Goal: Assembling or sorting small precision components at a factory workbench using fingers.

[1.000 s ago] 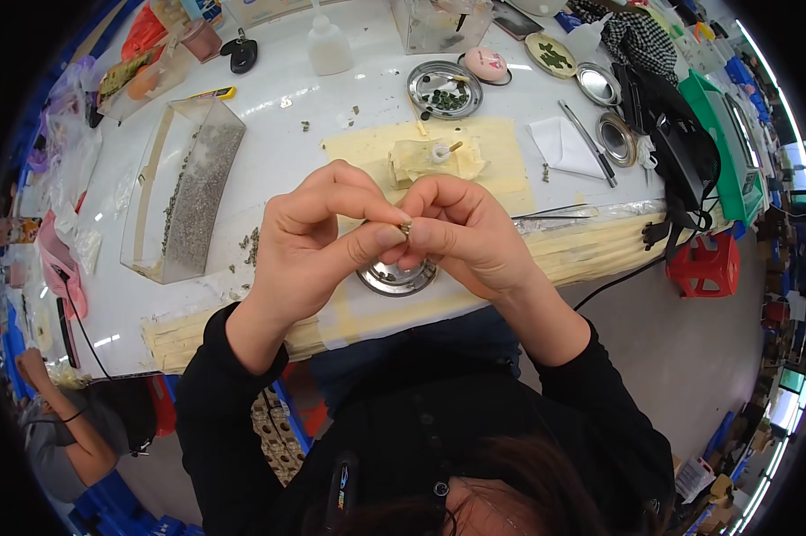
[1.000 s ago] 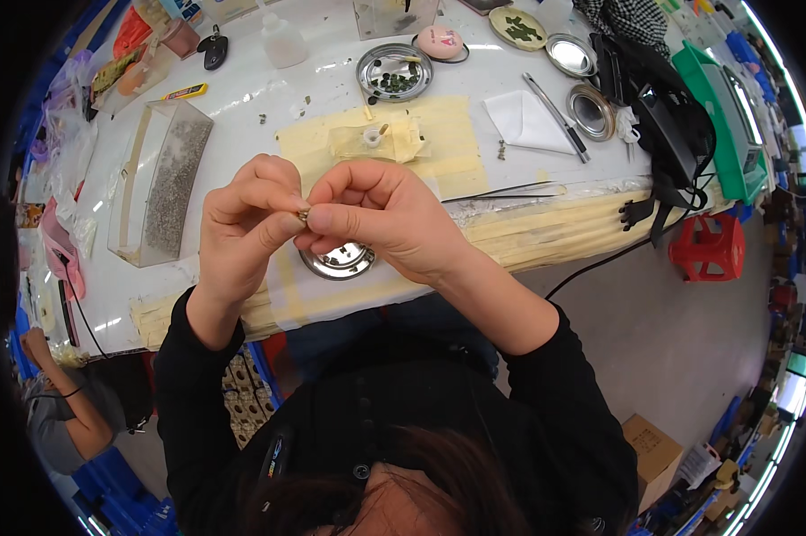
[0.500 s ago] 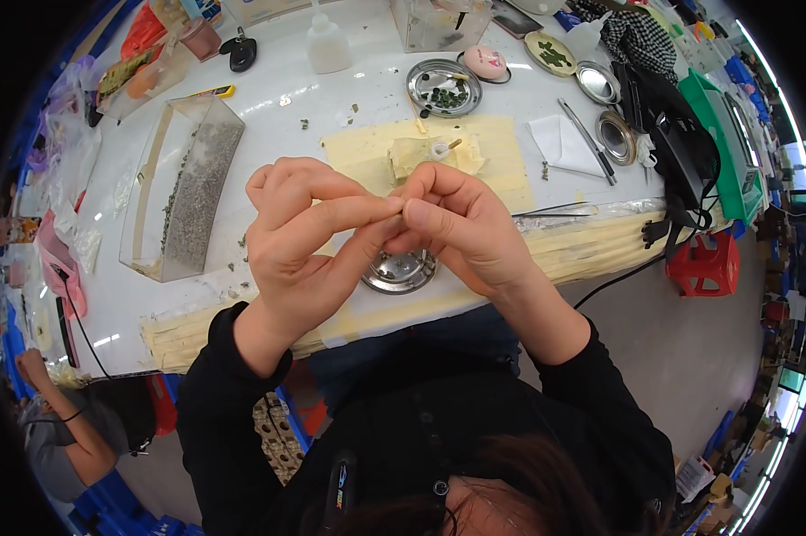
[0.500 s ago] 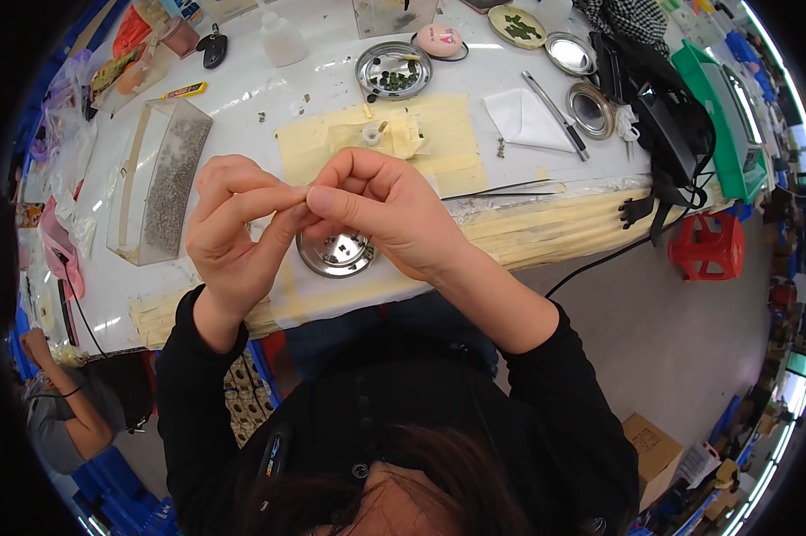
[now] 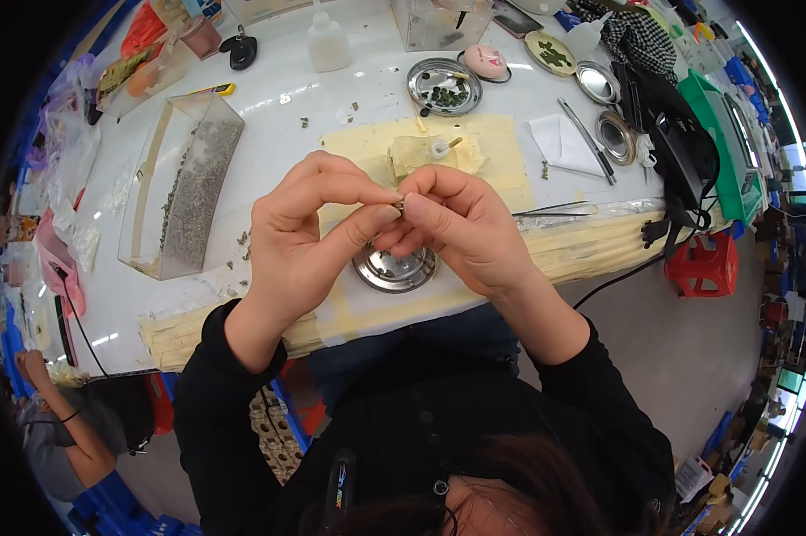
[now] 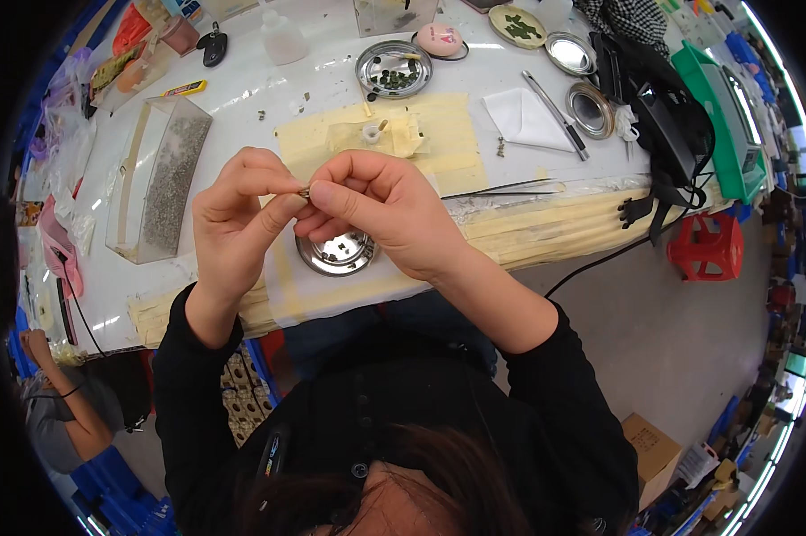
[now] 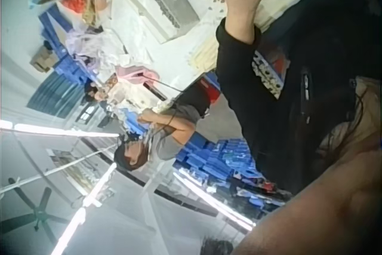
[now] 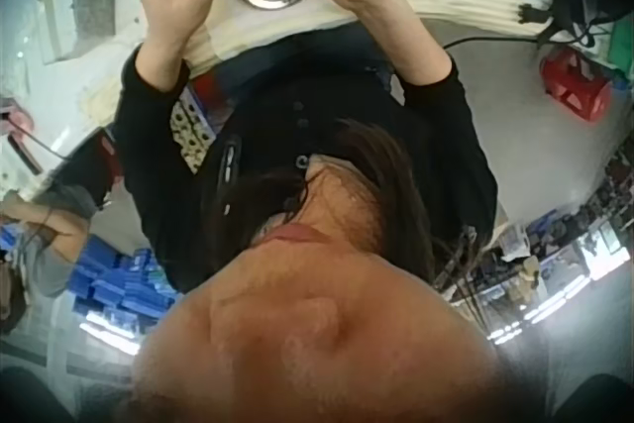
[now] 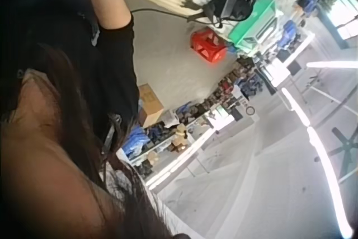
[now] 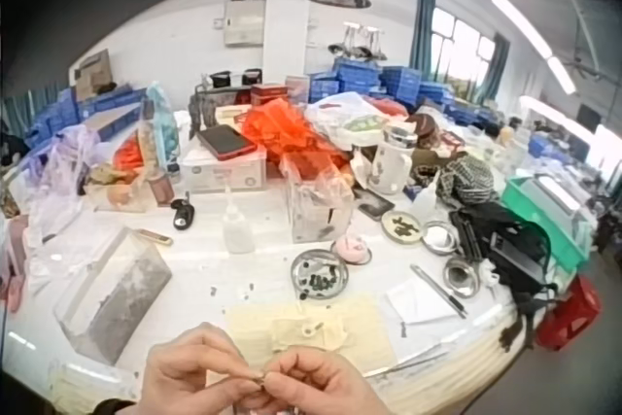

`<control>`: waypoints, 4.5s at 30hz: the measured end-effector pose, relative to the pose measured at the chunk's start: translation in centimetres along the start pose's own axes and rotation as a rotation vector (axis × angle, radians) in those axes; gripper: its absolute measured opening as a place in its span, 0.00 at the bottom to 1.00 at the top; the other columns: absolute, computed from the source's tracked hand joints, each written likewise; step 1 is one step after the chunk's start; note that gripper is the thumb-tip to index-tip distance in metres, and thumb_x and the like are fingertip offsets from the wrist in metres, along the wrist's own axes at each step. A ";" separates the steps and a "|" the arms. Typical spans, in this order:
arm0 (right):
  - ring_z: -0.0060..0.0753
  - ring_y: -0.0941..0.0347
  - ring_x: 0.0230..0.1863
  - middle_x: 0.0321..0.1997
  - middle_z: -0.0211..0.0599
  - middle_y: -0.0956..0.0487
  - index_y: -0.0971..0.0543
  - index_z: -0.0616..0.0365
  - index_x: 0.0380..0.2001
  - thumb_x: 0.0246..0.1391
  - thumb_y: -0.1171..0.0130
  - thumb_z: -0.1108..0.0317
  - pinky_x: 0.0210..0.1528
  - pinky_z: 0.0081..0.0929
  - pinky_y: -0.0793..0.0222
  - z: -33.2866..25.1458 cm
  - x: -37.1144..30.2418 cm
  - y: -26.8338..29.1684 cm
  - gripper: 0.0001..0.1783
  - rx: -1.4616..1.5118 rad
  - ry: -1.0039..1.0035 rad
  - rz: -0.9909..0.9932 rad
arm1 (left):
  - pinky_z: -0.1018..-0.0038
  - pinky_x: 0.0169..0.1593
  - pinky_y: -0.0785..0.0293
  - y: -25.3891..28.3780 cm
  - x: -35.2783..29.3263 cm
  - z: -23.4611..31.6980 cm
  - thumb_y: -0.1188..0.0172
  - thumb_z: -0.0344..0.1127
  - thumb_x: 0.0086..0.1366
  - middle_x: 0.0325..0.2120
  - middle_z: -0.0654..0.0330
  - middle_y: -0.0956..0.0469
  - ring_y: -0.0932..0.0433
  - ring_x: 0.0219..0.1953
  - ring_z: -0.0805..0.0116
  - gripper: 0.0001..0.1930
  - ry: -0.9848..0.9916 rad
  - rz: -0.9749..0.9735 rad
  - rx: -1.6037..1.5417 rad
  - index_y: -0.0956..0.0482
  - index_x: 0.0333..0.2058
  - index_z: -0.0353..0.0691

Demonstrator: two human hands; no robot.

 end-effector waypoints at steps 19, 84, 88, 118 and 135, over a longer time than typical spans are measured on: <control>0.27 0.19 0.39 0.35 0.39 0.19 0.26 0.63 0.37 0.63 0.45 0.69 0.42 0.22 0.21 0.1 -0.1 0.2 0.07 0.058 0.023 -0.038 | 0.75 0.42 0.35 -0.1 0.1 0.3 0.32 0.24 0.52 0.28 0.63 0.22 0.27 0.34 0.70 0.07 -0.039 0.021 0.123 0.16 0.32 0.39; 0.27 0.19 0.40 0.38 0.40 0.19 0.28 0.60 0.39 0.64 0.46 0.68 0.43 0.23 0.21 0.3 -0.1 0.2 0.07 0.054 0.054 -0.069 | 0.74 0.40 0.36 0.0 0.1 0.7 0.31 0.24 0.49 0.27 0.64 0.22 0.26 0.32 0.70 0.08 -0.128 0.028 0.245 0.16 0.31 0.42; 0.28 0.19 0.41 0.38 0.40 0.19 0.28 0.60 0.38 0.64 0.47 0.68 0.43 0.23 0.21 0.3 -0.1 0.2 0.07 0.045 0.025 -0.083 | 0.74 0.40 0.37 0.0 0.2 0.6 0.31 0.25 0.49 0.27 0.64 0.22 0.26 0.32 0.70 0.08 -0.127 0.001 0.188 0.15 0.30 0.42; 0.28 0.19 0.40 0.38 0.39 0.20 0.29 0.60 0.40 0.64 0.47 0.68 0.43 0.23 0.21 0.3 -0.1 0.2 0.07 0.047 0.038 -0.064 | 0.74 0.41 0.35 -0.1 0.0 0.4 0.31 0.25 0.51 0.27 0.63 0.22 0.26 0.33 0.69 0.07 -0.073 0.038 0.185 0.15 0.30 0.40; 0.28 0.19 0.40 0.38 0.39 0.20 0.28 0.60 0.39 0.64 0.47 0.67 0.42 0.23 0.21 0.2 -0.1 0.2 0.07 0.075 0.015 -0.080 | 0.74 0.42 0.37 -0.1 0.0 0.7 0.31 0.25 0.50 0.27 0.64 0.22 0.26 0.32 0.70 0.08 -0.089 0.040 0.194 0.16 0.30 0.42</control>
Point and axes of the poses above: each hand's wrist, its own x-axis towards the middle knuckle, its own y-axis out of the back of the hand, z = x × y, the point moved 4 cm from there along x, towards the middle knuckle
